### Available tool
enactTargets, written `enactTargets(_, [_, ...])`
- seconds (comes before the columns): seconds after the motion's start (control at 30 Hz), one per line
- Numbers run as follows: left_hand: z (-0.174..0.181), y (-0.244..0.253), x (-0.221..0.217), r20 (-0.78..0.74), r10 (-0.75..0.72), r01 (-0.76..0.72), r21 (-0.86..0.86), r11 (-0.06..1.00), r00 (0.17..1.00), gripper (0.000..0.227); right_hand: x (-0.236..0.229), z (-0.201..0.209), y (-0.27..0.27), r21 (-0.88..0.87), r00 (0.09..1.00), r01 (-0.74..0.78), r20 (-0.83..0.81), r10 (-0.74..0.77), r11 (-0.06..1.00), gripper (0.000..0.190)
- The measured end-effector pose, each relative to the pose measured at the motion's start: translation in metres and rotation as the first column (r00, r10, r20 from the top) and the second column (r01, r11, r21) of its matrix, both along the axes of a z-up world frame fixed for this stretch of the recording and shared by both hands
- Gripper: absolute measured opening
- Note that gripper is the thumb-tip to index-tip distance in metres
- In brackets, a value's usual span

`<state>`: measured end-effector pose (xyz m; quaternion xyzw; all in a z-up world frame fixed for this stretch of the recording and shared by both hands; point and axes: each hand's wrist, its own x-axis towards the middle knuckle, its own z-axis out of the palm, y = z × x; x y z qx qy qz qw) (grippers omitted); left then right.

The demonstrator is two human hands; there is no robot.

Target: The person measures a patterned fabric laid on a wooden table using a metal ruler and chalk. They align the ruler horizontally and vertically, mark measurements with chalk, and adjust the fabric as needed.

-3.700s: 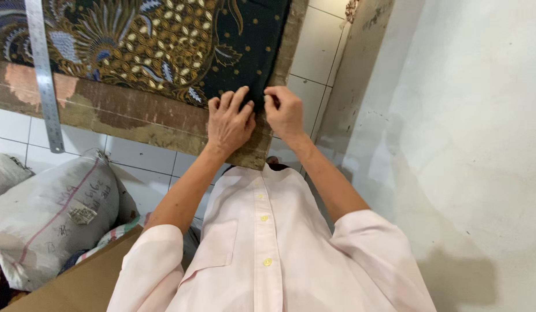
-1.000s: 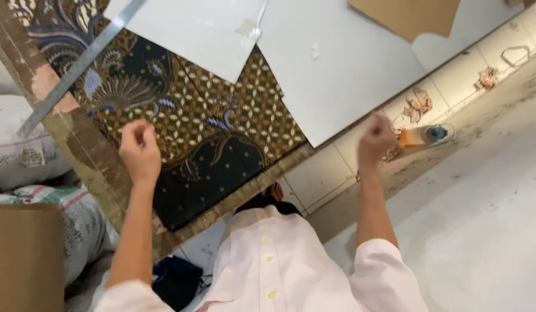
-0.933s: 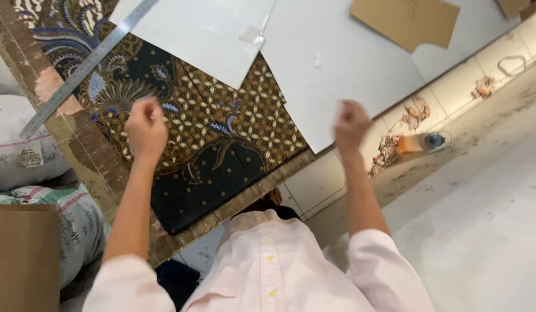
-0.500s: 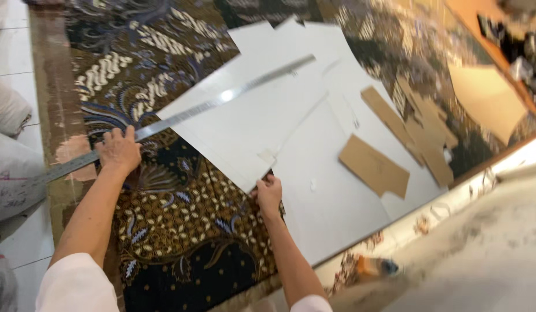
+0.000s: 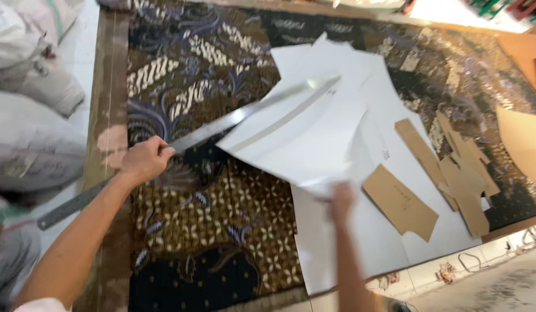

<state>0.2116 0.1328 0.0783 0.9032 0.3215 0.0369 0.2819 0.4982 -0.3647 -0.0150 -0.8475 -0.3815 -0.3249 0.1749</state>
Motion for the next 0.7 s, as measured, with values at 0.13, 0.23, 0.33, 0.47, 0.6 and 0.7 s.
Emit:
enactTargets(0.13, [0.035,-0.067,-0.059,0.145,0.199,-0.178,-0.146,0.973,0.969,0.034,0.176,0.086,-0.186,0.011,0.669,0.734,-0.182,-0.721,0.679,0.026])
enactTargets(0.23, [0.039,-0.124,-0.091,0.164,0.375,-0.297,-0.365,0.882,0.912,0.034,0.204,0.112,-0.277,0.207,0.687,0.722,-0.321,-0.652,0.66,0.029])
enactTargets(0.33, [0.032,-0.153,-0.092,0.266,0.461,-0.346,-0.382,0.857,0.847,0.034,0.19,0.089,-0.262,0.608,0.958,0.129,-0.282,0.061,0.783,0.025])
enactTargets(0.47, [0.007,-0.186,-0.09,0.253,0.53,-0.468,-0.269,0.842,0.809,0.035,0.104,0.024,-0.192,0.401,0.797,0.209,-0.598,0.082,0.892,0.014])
enactTargets(0.6, [-0.025,-0.194,-0.062,0.342,0.555,-0.527,-0.179,0.831,0.759,0.031,0.019,0.006,-0.102,0.323,0.732,0.023,-0.65,0.204,0.946,0.02])
enactTargets(0.7, [-0.047,-0.195,-0.043,0.258,0.594,-0.58,-0.136,0.803,0.762,0.026,-0.031,0.011,-0.071,0.036,0.859,-0.276,-0.438,0.263,0.96,0.038])
